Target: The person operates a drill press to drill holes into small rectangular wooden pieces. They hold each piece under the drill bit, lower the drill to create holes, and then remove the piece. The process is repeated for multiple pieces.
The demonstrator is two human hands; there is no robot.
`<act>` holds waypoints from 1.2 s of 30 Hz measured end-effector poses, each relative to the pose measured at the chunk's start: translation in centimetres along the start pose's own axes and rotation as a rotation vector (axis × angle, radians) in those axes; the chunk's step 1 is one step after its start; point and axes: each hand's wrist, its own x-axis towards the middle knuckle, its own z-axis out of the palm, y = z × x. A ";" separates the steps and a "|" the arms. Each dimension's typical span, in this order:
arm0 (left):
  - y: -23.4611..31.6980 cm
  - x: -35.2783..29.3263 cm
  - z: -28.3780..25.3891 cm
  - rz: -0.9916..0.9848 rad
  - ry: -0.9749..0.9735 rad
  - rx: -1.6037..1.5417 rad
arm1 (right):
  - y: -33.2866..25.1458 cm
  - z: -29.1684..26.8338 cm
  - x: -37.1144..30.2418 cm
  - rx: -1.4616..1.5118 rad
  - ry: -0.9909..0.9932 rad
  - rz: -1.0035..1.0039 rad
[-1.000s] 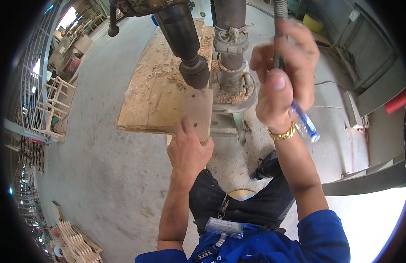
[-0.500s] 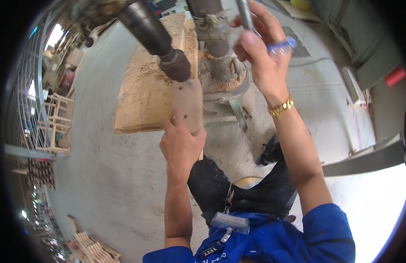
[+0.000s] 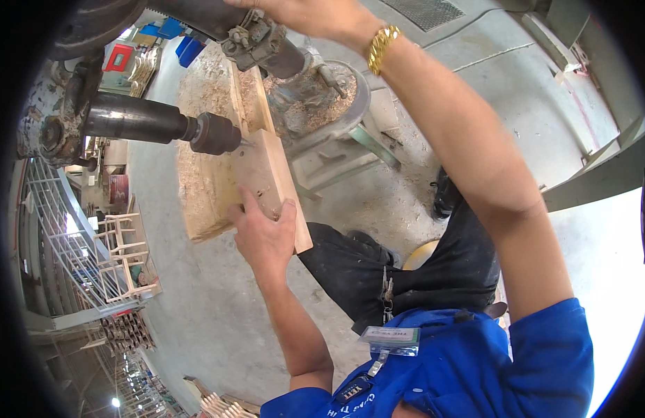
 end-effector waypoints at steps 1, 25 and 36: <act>0.0 -0.1 0.1 -0.004 0.012 -0.003 | 0.1 0.1 0.6 0.034 -0.031 0.040; -1.9 0.9 -2.6 0.047 -0.035 -0.154 | -15.5 4.8 -0.8 -0.244 -0.047 -0.208; -4.9 3.5 -5.4 0.198 -0.092 -0.191 | -15.9 1.7 17.2 -0.393 0.121 0.017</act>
